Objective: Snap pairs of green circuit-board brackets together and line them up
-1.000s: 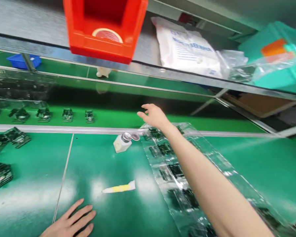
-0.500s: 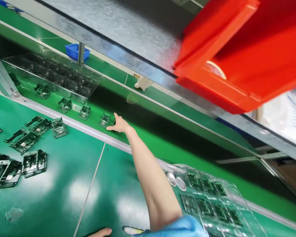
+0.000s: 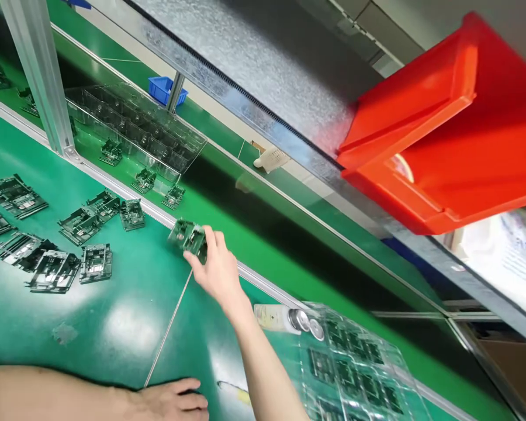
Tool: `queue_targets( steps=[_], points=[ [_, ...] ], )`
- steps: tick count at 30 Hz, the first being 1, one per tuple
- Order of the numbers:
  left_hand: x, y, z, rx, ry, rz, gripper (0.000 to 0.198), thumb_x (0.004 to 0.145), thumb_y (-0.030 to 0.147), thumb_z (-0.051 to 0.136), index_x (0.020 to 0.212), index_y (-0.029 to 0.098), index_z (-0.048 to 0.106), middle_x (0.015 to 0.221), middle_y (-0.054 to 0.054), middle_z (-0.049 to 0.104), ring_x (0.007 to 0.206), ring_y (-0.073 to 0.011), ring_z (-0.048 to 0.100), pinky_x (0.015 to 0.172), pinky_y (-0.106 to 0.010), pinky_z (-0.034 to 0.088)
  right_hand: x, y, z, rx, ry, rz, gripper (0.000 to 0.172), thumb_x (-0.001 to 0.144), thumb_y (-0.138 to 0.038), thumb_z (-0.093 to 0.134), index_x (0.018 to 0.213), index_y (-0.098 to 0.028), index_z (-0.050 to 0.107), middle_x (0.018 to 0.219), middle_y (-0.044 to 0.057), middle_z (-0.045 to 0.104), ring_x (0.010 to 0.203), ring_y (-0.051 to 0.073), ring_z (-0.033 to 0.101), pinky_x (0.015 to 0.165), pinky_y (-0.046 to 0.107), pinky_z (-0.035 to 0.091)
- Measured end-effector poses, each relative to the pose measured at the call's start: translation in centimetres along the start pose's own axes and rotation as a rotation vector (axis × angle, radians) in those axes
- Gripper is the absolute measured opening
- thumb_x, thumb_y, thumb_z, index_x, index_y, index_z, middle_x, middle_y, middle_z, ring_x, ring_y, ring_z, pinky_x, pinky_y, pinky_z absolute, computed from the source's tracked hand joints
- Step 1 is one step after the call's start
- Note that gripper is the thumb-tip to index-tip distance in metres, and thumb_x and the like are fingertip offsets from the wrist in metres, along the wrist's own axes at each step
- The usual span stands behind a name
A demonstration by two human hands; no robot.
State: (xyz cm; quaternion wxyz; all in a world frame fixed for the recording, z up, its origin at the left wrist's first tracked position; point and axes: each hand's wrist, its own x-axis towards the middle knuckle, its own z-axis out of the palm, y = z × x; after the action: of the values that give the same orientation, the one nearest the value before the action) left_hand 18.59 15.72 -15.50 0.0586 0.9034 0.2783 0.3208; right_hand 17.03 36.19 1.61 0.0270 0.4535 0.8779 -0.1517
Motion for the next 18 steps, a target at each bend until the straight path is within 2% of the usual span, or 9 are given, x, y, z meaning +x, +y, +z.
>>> queue_targets(
  steps=[3, 6, 8, 11, 12, 14, 16, 18],
  points=[
    [-0.2, 1.0, -3.0, -0.009, -0.084, -0.017, 0.011, 0.09, 0.028, 0.061, 0.088, 0.018, 0.063, 0.083, -0.003, 0.069, 0.085, -0.0182, 0.063, 0.092, -0.036, 0.048, -8.3, 0.7, 1.0, 0.025, 0.012, -0.11, 0.058, 0.095, -0.042, 0.054, 0.146, -0.019, 0.037, 0.132, 0.016, 0.055, 0.09, 0.026, 0.069, 0.076, 0.039, 0.056],
    [-0.4, 3.4, -6.5, -0.129, -0.184, 0.027, 0.014, 0.093, 0.029, 0.057, 0.091, 0.016, 0.062, 0.071, 0.0, 0.062, 0.072, -0.0142, 0.059, 0.079, -0.028, 0.05, -14.5, 0.7, 3.5, 0.038, -0.039, -0.094, 0.056, 0.096, -0.035, 0.053, 0.147, -0.017, 0.037, 0.126, 0.016, 0.058, 0.08, 0.024, 0.07, 0.067, 0.036, 0.055],
    [-0.9, 5.4, -8.9, -0.285, -0.153, 0.018, 0.016, 0.096, 0.029, 0.053, 0.088, 0.018, 0.062, 0.068, 0.001, 0.062, 0.066, -0.0108, 0.058, 0.074, -0.022, 0.052, -17.2, 0.0, 5.4, 0.034, -0.125, -0.04, 0.058, 0.093, -0.031, 0.058, 0.146, -0.016, 0.039, 0.125, 0.017, 0.059, 0.081, 0.025, 0.071, 0.067, 0.036, 0.055],
    [-2.7, 7.7, -12.4, -0.4, -0.031, -0.139, 0.011, 0.095, 0.02, 0.053, 0.094, 0.02, 0.064, 0.073, 0.0, 0.069, 0.068, -0.0107, 0.063, 0.08, -0.021, 0.056, -19.3, -1.9, 7.3, 0.091, -0.185, -0.014, 0.063, 0.091, -0.035, 0.064, 0.146, -0.017, 0.041, 0.127, 0.019, 0.058, 0.084, 0.028, 0.071, 0.068, 0.039, 0.056],
    [-3.4, 8.1, -13.5, -0.369, 0.044, -0.202, 0.013, 0.093, 0.017, 0.055, 0.1, 0.02, 0.066, 0.077, -0.002, 0.072, 0.073, -0.013, 0.066, 0.084, -0.026, 0.058, -19.7, -2.4, 7.7, 0.13, -0.172, -0.014, 0.064, 0.09, -0.037, 0.066, 0.146, -0.017, 0.041, 0.127, 0.019, 0.058, 0.086, 0.029, 0.071, 0.069, 0.04, 0.057],
    [-4.8, 8.1, -15.4, -0.235, 0.245, -0.397, 0.031, 0.089, 0.013, 0.059, 0.117, 0.023, 0.065, 0.094, -0.005, 0.075, 0.093, -0.0198, 0.07, 0.091, -0.037, 0.059, -20.3, -3.1, 8.2, 0.227, -0.128, -0.029, 0.068, 0.088, -0.039, 0.069, 0.146, -0.017, 0.041, 0.126, 0.02, 0.059, 0.089, 0.03, 0.071, 0.069, 0.042, 0.059],
    [-6.0, 7.5, -16.6, -0.149, 0.428, -0.709, 0.047, 0.086, 0.013, 0.061, 0.131, 0.026, 0.059, 0.118, -0.009, 0.072, 0.118, -0.0255, 0.064, 0.101, -0.045, 0.055, -21.0, -3.3, 8.9, 0.35, -0.064, -0.047, 0.073, 0.087, -0.04, 0.07, 0.148, -0.018, 0.038, 0.128, 0.019, 0.058, 0.094, 0.031, 0.071, 0.072, 0.044, 0.061],
    [-6.7, 6.6, -17.2, -0.217, 0.51, -1.036, 0.052, 0.089, 0.017, 0.06, 0.139, 0.027, 0.053, 0.136, -0.01, 0.063, 0.132, -0.0271, 0.055, 0.112, -0.047, 0.046, -21.8, -3.1, 10.2, 0.481, 0.027, -0.049, 0.077, 0.087, -0.041, 0.07, 0.151, -0.02, 0.032, 0.134, 0.018, 0.055, 0.103, 0.032, 0.069, 0.077, 0.046, 0.062]
  ],
)
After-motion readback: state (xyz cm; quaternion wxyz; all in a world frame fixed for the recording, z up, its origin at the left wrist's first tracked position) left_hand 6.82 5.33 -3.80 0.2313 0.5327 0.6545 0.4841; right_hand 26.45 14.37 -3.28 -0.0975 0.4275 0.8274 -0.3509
